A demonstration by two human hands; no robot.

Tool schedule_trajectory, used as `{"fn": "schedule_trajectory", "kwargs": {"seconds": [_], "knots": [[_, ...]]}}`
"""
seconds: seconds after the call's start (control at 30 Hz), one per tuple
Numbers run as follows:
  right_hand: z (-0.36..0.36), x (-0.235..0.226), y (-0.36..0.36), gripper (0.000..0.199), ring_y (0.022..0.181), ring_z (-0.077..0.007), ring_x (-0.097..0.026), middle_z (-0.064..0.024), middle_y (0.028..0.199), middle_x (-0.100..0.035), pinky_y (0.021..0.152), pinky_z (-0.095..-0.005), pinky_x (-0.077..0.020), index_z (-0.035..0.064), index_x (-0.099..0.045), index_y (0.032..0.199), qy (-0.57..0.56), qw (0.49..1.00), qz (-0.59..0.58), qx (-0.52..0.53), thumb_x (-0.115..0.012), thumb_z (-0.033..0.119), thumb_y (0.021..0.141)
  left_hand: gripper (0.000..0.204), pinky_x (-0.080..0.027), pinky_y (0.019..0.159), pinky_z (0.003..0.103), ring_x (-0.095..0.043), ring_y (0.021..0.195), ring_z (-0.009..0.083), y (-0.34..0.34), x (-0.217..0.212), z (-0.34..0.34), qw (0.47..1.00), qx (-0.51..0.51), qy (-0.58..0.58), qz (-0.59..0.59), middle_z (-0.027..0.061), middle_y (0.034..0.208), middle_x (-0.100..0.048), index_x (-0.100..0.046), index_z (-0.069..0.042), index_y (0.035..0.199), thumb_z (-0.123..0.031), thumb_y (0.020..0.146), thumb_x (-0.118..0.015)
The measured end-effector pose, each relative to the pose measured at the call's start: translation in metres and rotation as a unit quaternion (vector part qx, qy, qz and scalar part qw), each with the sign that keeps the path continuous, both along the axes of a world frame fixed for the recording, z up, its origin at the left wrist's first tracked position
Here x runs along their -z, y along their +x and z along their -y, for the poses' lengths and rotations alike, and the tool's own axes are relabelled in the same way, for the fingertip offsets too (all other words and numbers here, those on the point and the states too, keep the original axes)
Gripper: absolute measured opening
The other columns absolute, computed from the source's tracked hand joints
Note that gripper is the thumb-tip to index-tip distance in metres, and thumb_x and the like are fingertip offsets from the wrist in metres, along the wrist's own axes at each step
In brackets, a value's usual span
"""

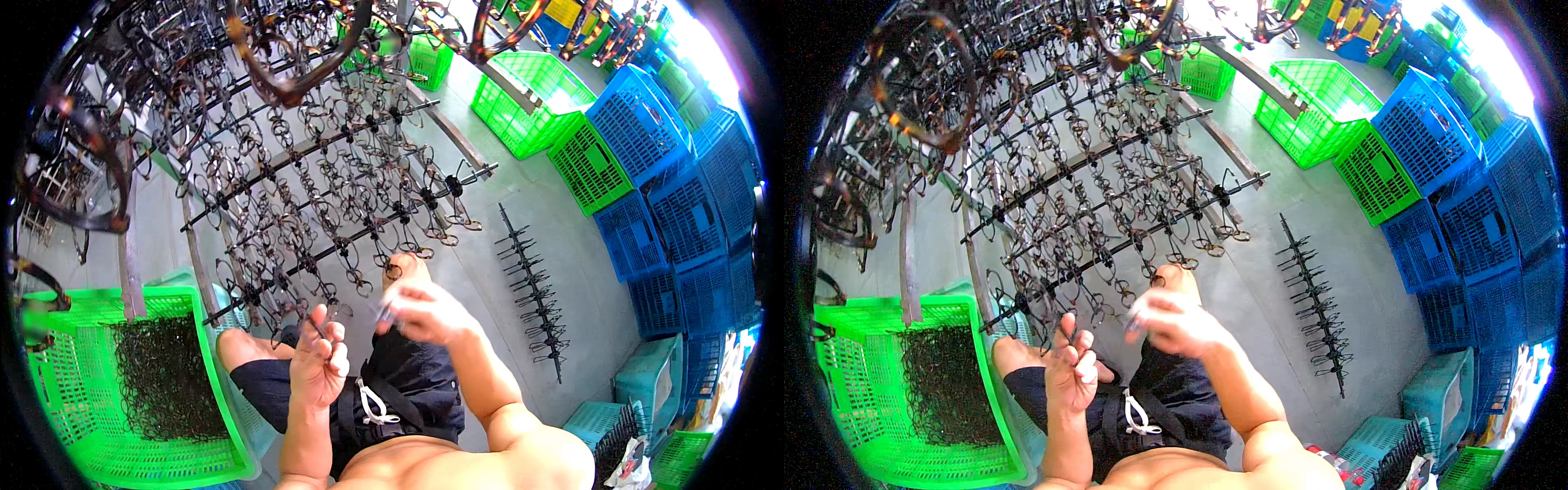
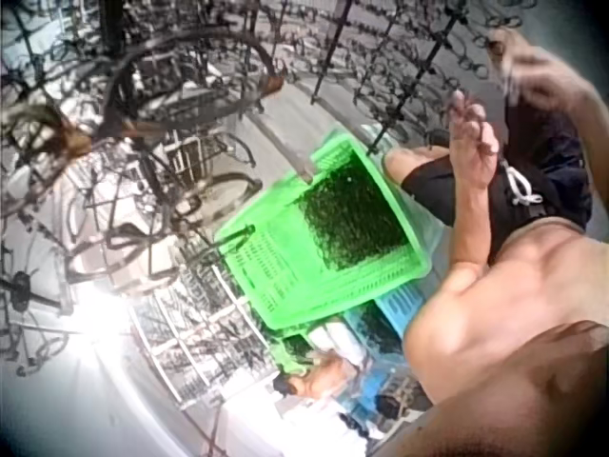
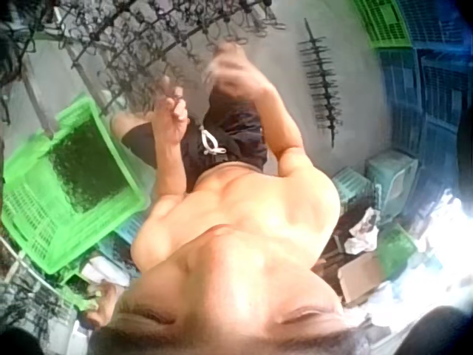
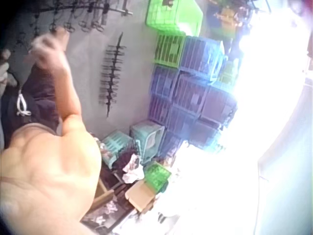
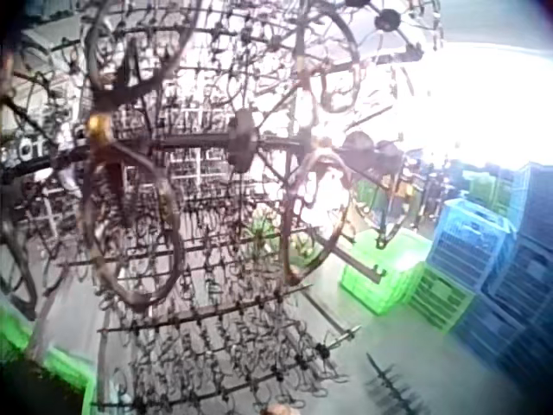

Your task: The person sits on the floor and repeatedly picks up small black components from a green basket, then attaches them to a metal rack filled with eyeglass frames. The person handles the components one at a time and places them onto the rack.

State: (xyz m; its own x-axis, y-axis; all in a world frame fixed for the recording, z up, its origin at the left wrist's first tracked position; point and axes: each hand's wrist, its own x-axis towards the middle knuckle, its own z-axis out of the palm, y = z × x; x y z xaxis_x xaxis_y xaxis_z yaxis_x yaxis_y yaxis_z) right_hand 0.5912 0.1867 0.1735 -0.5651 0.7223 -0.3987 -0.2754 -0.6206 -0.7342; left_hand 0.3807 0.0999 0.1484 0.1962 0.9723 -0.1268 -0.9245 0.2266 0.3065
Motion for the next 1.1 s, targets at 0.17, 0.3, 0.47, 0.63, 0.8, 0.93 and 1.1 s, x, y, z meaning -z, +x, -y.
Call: {"fn": "schedule_trajectory", "kwargs": {"seconds": [0.17,0.3,0.47,0.63,0.8,0.93,1.1], "knots": [[-0.086,0.037,0.053,0.006,0.042,-0.0040,-0.039,-0.0022,0.076,-0.052,0.034,-0.0195,-0.0275,0.0068,-0.050,0.093,0.218,0.846,0.124,0.470,-0.053,0.011,0.090,0.029,-0.036,0.040,0.017,-0.049,0.051,0.0054,0.001,-0.011,0.003,0.869,0.001,0.038,-0.493,0.0071,0.082,-0.059,-0.054,-0.006,0.120,-0.007,0.094,-0.043],[-0.128,0.050,0.053,0.010,0.040,-0.0059,-0.040,-0.0037,0.073,-0.054,0.033,-0.0217,-0.0290,0.0055,-0.049,0.094,0.213,0.871,0.182,0.403,-0.056,0.012,0.088,0.032,-0.028,0.043,0.016,-0.033,0.050,0.0034,0.003,-0.006,0.004,0.925,0.060,-0.011,-0.375,-0.0032,0.066,-0.039,-0.052,-0.004,0.123,-0.004,0.092,-0.044],[-0.139,0.027,0.056,0.007,0.038,-0.0070,-0.039,-0.0079,0.082,-0.064,0.030,-0.0237,-0.0270,0.0047,-0.045,0.089,0.135,0.893,0.271,0.333,-0.051,0.010,0.089,0.032,-0.029,0.041,0.016,-0.034,0.049,0.0041,-0.009,0.002,0.007,0.960,0.141,-0.050,-0.236,-0.0028,0.068,-0.042,-0.052,-0.004,0.120,-0.004,0.088,-0.052],[-0.133,0.029,0.057,0.009,0.036,-0.0073,-0.036,-0.0084,0.075,-0.063,0.031,-0.0229,-0.0261,0.0034,-0.046,0.089,0.160,0.889,0.249,0.349,-0.052,0.010,0.087,0.032,-0.033,0.039,0.018,-0.037,0.048,0.0062,-0.002,0.010,0.010,0.980,0.138,-0.063,-0.127,-0.0008,0.069,-0.047,-0.052,-0.003,0.118,-0.010,0.087,-0.056],[-0.146,0.057,0.051,0.012,0.035,-0.0065,-0.034,-0.0068,0.070,-0.060,0.032,-0.0229,-0.0252,0.0031,-0.048,0.089,0.193,0.864,0.240,0.397,-0.055,0.012,0.086,0.039,-0.037,0.035,0.022,-0.047,0.049,0.0086,0.003,-0.002,0.001,0.889,0.137,0.004,-0.437,0.0008,0.067,-0.047,-0.051,-0.002,0.118,-0.032,0.096,-0.042],[-0.144,0.066,0.048,0.014,0.032,-0.0057,-0.032,-0.0072,0.072,-0.059,0.030,-0.0227,-0.0231,0.0040,-0.048,0.089,0.194,0.872,0.186,0.409,-0.056,0.014,0.086,0.025,-0.027,0.032,0.019,-0.034,0.032,0.0064,0.008,-0.021,-0.015,0.879,0.104,0.000,-0.466,0.0041,0.051,-0.050,-0.049,-0.004,0.104,-0.028,0.097,-0.041],[-0.119,0.069,0.055,0.029,0.080,-0.0210,-0.053,-0.0157,0.100,-0.053,0.069,-0.0325,-0.0451,0.0027,-0.049,0.108,0.440,0.579,0.512,0.457,-0.060,0.016,0.085,0.023,-0.029,0.035,0.019,-0.040,0.036,0.0063,0.027,-0.033,-0.046,0.880,0.070,0.006,-0.470,0.0040,0.052,-0.051,-0.053,-0.003,0.098,-0.024,0.096,-0.045]]}}
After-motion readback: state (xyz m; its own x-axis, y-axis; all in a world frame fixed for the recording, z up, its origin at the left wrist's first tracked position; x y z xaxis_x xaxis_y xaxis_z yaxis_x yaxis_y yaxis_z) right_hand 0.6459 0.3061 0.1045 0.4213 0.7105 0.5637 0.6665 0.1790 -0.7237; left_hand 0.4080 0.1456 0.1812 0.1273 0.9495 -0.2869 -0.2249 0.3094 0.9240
